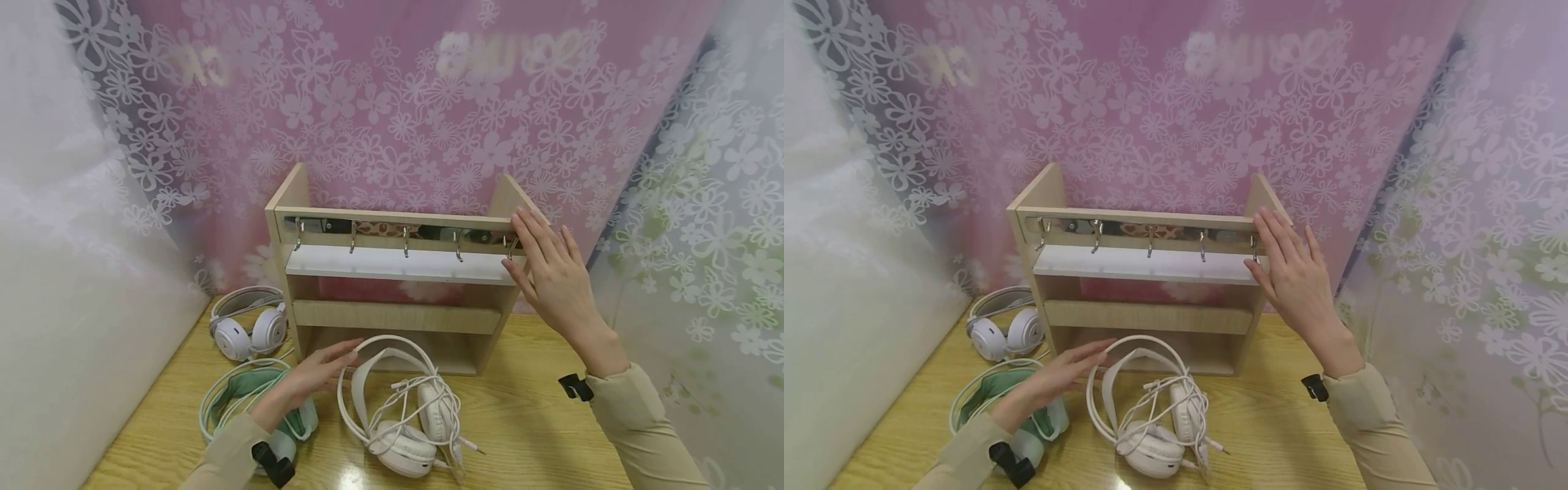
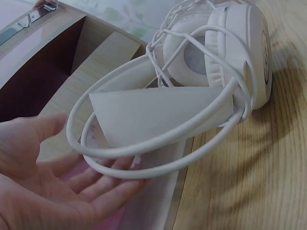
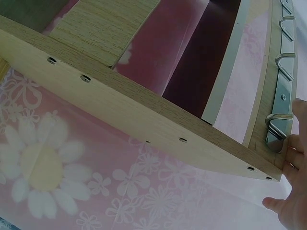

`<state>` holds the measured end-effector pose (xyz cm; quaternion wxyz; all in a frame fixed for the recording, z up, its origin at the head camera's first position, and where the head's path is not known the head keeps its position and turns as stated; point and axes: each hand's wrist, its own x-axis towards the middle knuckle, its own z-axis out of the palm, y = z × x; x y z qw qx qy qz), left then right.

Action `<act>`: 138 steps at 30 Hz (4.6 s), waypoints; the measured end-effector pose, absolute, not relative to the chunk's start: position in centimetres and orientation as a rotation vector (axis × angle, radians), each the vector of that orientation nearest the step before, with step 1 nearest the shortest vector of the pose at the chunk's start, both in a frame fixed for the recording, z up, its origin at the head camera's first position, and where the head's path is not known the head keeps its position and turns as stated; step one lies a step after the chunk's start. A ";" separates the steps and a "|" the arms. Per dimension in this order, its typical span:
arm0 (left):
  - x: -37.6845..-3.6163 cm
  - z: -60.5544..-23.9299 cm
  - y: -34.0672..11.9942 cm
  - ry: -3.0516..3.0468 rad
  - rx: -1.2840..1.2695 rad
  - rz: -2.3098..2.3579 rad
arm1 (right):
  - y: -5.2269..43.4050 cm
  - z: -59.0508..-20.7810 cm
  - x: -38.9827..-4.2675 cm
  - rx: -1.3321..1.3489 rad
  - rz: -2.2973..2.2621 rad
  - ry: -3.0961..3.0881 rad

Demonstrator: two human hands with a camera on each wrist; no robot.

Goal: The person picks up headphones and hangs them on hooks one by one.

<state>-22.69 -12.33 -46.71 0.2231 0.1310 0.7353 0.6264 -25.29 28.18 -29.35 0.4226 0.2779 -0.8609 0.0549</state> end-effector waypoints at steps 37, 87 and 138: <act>-20.0 -47.9 -10.5 2.124 0.235 1.996 | 28.0 -29.4 -25.3 0.692 0.169 -2.136; -20.6 -45.4 -4.7 2.397 0.452 2.251 | 31.3 -27.9 -24.6 0.721 0.064 -2.197; -23.0 -35.7 -0.9 2.402 0.748 2.144 | 32.3 -26.5 -23.6 0.747 0.092 -2.252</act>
